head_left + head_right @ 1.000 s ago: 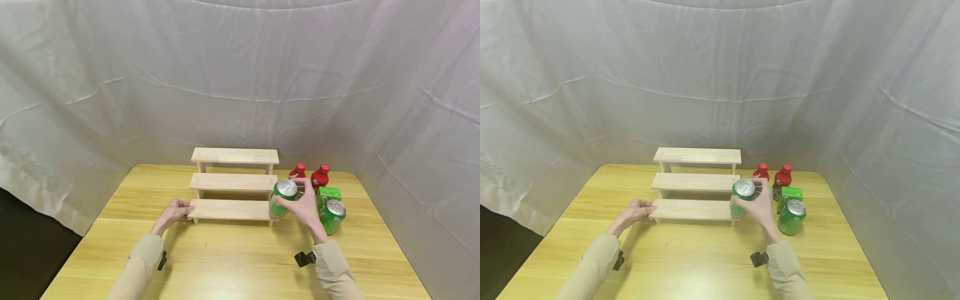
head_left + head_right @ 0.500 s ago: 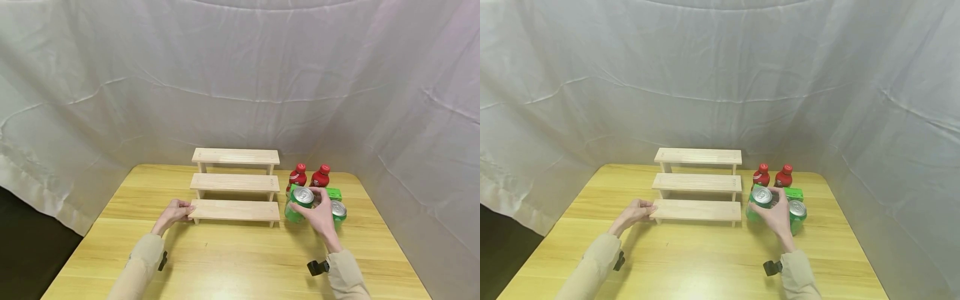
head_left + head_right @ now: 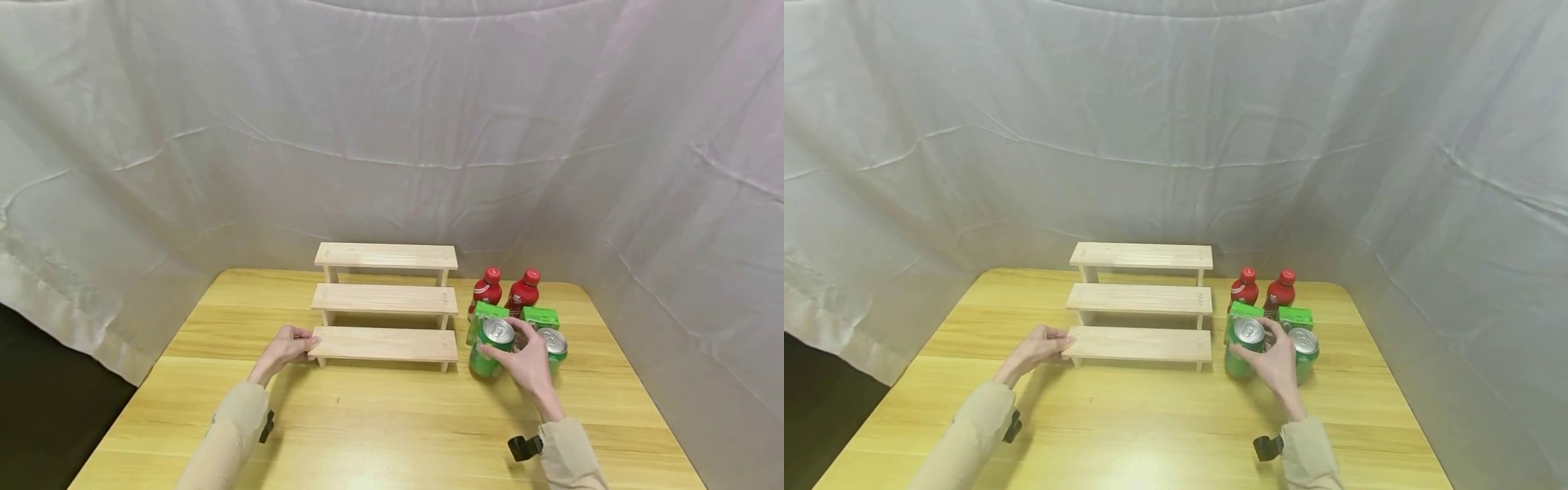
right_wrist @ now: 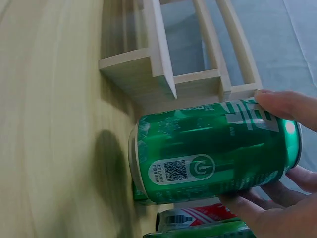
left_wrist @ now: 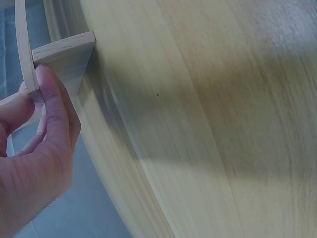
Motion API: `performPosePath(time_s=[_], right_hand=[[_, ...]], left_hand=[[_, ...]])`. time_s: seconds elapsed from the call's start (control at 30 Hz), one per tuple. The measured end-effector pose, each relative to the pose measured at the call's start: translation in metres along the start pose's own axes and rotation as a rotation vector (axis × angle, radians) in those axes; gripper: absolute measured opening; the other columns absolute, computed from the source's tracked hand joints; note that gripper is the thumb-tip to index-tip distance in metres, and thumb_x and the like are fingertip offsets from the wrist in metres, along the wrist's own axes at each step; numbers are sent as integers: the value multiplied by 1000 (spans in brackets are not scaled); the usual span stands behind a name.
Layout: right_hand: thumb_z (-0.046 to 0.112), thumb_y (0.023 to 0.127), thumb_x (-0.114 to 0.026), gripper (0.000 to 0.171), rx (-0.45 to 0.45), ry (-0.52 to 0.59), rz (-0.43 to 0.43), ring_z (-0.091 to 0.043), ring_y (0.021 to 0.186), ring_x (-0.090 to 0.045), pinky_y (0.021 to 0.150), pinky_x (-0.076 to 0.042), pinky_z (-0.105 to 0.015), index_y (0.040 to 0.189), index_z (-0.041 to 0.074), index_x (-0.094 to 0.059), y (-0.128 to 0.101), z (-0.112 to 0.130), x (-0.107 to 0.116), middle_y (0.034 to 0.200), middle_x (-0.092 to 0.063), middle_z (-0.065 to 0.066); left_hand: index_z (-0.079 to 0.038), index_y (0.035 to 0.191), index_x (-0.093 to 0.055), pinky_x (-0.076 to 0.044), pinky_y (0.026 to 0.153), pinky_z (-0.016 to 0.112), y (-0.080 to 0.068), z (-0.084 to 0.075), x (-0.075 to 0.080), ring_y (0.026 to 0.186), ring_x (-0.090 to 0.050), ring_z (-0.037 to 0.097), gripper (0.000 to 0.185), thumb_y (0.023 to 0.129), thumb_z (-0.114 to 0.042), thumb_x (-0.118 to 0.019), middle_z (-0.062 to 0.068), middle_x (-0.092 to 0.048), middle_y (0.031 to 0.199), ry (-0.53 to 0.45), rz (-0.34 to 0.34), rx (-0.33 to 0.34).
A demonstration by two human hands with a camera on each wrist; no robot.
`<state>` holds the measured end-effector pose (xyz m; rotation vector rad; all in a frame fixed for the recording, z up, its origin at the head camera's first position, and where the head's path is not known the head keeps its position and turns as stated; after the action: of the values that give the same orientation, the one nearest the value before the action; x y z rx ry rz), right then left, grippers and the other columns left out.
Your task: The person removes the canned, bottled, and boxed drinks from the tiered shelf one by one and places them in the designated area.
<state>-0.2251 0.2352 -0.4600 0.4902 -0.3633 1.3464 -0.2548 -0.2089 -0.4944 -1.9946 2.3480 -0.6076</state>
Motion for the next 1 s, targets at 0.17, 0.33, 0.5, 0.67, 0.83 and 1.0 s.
performPosePath(time_s=[0.17, 0.33, 0.5, 0.67, 0.83, 1.0], right_hand=[[28, 63, -80, 74, -7, 18, 27, -28, 112, -49, 95, -46, -42, 125, 9, -45, -1, -6, -1, 122, -51, -15], [26, 63, -80, 74, -8, 36, 34, -29, 115, -47, 98, -43, -46, 126, 8, -44, -2, -9, -2, 125, -49, -16], [25, 64, -80, 75, -17, 26, 31, -29, 114, -48, 95, -45, -44, 127, 8, -44, -2, -13, -2, 124, -50, -16], [24, 63, -80, 74, -24, 24, 27, -26, 113, -48, 93, -45, -40, 126, 9, -44, -2, -14, -4, 124, -51, -15], [25, 63, -80, 77, -29, 8, 38, -28, 114, -47, 94, -45, -43, 127, 9, -41, -1, -14, -4, 124, -49, -16], [25, 64, -80, 78, -19, 2, 61, -29, 113, -46, 95, -44, -45, 128, 9, -38, -3, -16, -4, 124, -47, -16]], left_hand=[[20, 109, -47, -58, 73, 31, 0, 0, 0, 72, -63, 15, 35, 87, -7, -54, 20, -61, 88, -2, 13, -11], [20, 109, -47, -58, 74, 31, 0, 0, 0, 72, -64, 15, 35, 87, -7, -54, 21, -62, 88, -17, 28, -18], [21, 109, -46, -58, 75, 33, 0, -1, -1, 74, -63, 16, 37, 88, -8, -54, 23, -61, 91, -3, 38, -33], [19, 110, -47, -57, 77, 34, 1, -2, -2, 73, -63, 16, 36, 87, -7, -54, 19, -60, 89, -3, 19, -15], [20, 110, -46, -57, 76, 33, 1, -2, -1, 73, -63, 16, 36, 87, -7, -54, 19, -59, 89, -6, 17, -9], [21, 110, -46, -58, 74, 32, 0, 0, -1, 73, -64, 16, 36, 87, -6, -53, 23, -61, 89, -18, 31, -14]])
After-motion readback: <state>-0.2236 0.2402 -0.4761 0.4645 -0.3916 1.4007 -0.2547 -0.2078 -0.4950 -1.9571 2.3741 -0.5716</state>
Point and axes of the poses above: each hand's wrist, its own y-axis towards the middle knuckle, its own x-axis out of the back of the hand, z = x × y, the point moved 1 cm from there along y, towards the middle knuckle
